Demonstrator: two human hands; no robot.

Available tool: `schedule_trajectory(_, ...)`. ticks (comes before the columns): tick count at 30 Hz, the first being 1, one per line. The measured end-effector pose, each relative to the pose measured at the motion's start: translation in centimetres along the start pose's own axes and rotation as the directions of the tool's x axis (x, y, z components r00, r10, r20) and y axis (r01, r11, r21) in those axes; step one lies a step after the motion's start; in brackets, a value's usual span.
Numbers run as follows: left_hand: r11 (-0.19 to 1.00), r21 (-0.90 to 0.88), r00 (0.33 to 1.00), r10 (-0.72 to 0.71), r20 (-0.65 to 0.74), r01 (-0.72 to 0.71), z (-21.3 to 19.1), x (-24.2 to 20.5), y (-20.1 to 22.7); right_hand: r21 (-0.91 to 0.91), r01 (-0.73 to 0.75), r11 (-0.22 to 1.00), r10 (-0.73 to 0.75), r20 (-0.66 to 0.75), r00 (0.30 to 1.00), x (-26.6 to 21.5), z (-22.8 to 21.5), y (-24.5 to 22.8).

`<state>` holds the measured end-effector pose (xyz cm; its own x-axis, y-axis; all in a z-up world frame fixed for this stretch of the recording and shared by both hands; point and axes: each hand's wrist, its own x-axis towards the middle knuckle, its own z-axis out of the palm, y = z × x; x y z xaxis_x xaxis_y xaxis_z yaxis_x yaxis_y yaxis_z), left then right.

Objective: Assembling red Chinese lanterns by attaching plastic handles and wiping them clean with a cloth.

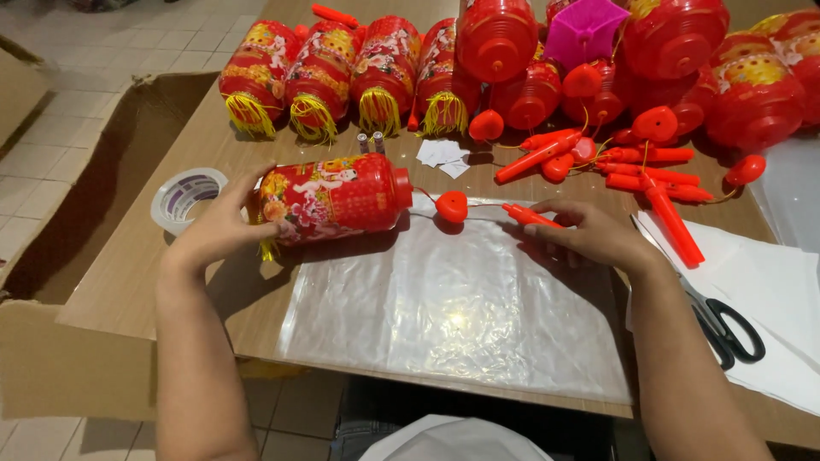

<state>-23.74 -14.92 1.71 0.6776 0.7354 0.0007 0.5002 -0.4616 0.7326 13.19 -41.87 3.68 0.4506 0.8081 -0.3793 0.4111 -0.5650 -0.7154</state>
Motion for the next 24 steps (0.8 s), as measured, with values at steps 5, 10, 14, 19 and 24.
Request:
schedule_trajectory(5, 0.845, 0.228, 0.831, 0.526, -0.183, -0.485, 2.8, 0.4, 4.8, 0.019, 0.139, 0.99, -0.14, 0.04, 0.989, 0.2, 0.8, -0.2)
schedule_trajectory(10, 0.662, 0.06, 0.663, 0.749, -0.009, -0.747, 11.2, 3.2, 9.6, 0.008, 0.18, 0.984, -0.179, 0.146, 0.973, 0.9, 1.6, 0.4)
schedule_trajectory(14, 0.75, 0.009, 0.707, 0.619, 0.342, -0.661, 15.6, 4.9, 11.4, -0.055, 0.252, 0.966, -0.238, 0.184, 0.954, 2.2, 1.6, 2.0)
schedule_trajectory(19, 0.74, 0.038, 0.691, 0.607, 0.393, -0.671, 18.7, 6.1, 9.4, -0.003, 0.265, 0.964, -0.258, 0.212, 0.943, 3.4, 2.5, 4.6)
schedule_trajectory(24, 0.657, 0.035, 0.633, 0.708, 0.315, -0.753, 19.1, 6.3, 8.2, -0.071, 0.312, 0.948, -0.286, 0.25, 0.925, 2.0, 2.5, 3.4)
